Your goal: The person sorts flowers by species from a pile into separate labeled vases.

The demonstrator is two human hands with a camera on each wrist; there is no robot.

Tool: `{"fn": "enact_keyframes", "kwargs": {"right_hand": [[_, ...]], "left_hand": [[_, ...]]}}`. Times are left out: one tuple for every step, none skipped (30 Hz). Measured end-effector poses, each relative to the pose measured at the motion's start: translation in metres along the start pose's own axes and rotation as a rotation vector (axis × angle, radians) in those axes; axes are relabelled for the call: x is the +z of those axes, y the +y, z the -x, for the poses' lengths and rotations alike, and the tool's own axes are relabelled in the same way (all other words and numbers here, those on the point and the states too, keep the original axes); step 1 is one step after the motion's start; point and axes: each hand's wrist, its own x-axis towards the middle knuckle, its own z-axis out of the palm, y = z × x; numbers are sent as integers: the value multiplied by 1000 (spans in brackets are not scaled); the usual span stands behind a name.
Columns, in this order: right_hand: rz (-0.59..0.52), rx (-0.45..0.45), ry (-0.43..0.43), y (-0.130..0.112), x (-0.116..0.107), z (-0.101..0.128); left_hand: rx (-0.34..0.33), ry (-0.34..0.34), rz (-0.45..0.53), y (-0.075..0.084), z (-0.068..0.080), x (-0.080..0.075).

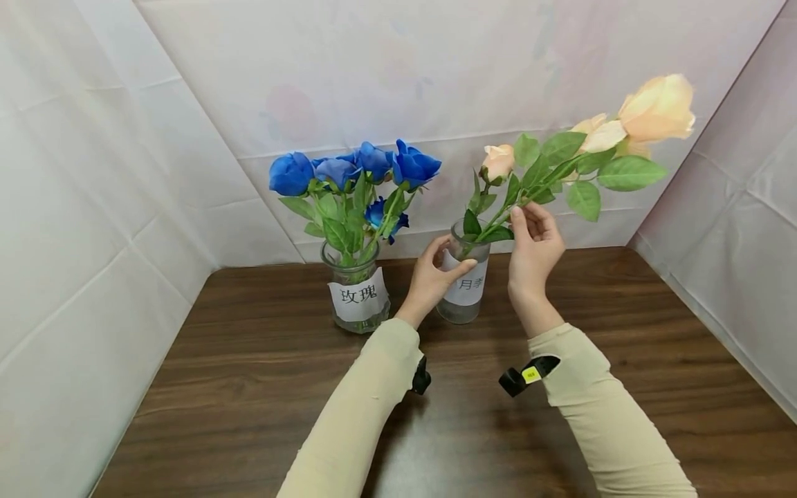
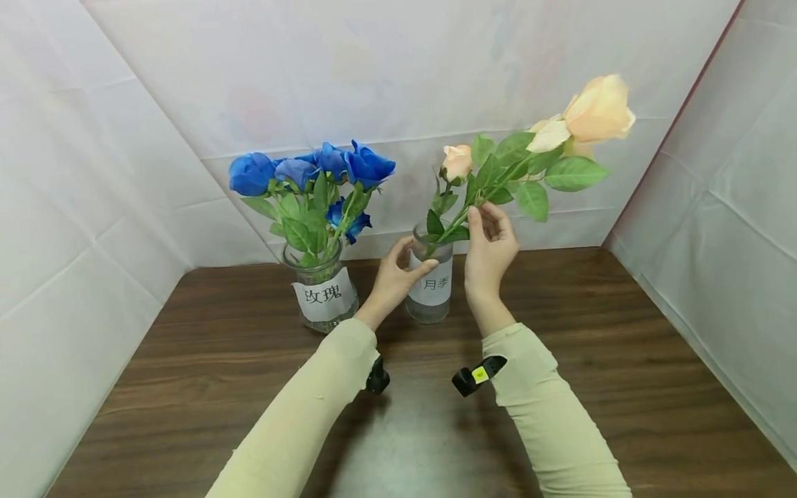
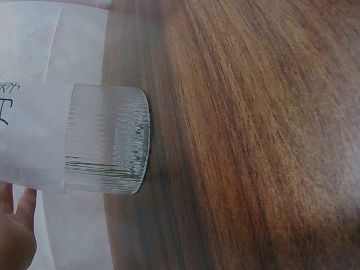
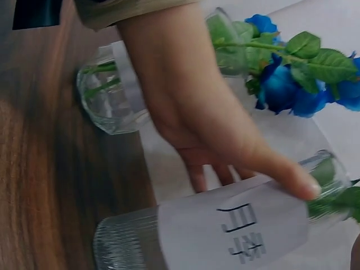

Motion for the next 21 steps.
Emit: {"fn": "enact_keyframes", "kwargs": {"right_hand": [[13,6,0,3,0,1],[24,12,-1,5,0,2],[33,17,-1,6,0,3],[42,20,-1,8,-1,5],[53,24,-3,9,-1,6],[56,27,-6,9,-1,7],[61,31,-11,10,-2,8],[64,38,-18,10,-2,9],[66,49,-26,11,-2,11],[73,63,-34,11,-2,12],[74,78,-42,11,-1,13],[74,94,-50,12,-1,14],[80,110,-57,12,-1,16],[84,125,-61,12,0,17],[87,140,-64,13,0,18],[92,149,-65,13,0,18],[100,153,-67,13,0,19],[112,156,-71,14,1,19],[124,159,-76,14,1,19],[131,164,-83,14,1,19],[141,169,-90,14,1,19]], "left_hand": [[2,2,0,0,0,0],[3,4,-1,0,0,0],[4,5,-2,0,0,0],[5,5,0,0,0,0],[4,4,-1,1,1,1],[1,3,-3,1,2,1],[-2,2,-5,1,2,1],[-4,2,-7,2,2,1],[-6,2,-8,2,3,1],[-7,2,-6,2,3,1],[-6,4,-7,2,4,1],[-4,6,-5,2,4,1],[-2,7,-3,2,4,1],[0,9,-1,3,4,1],[0,10,2,3,4,1],[1,11,4,3,4,1],[2,12,6,3,4,1],[-1,13,9,3,4,1],[-3,13,12,3,3,1],[-5,13,16,2,3,1],[-8,13,19,2,3,1]]}}
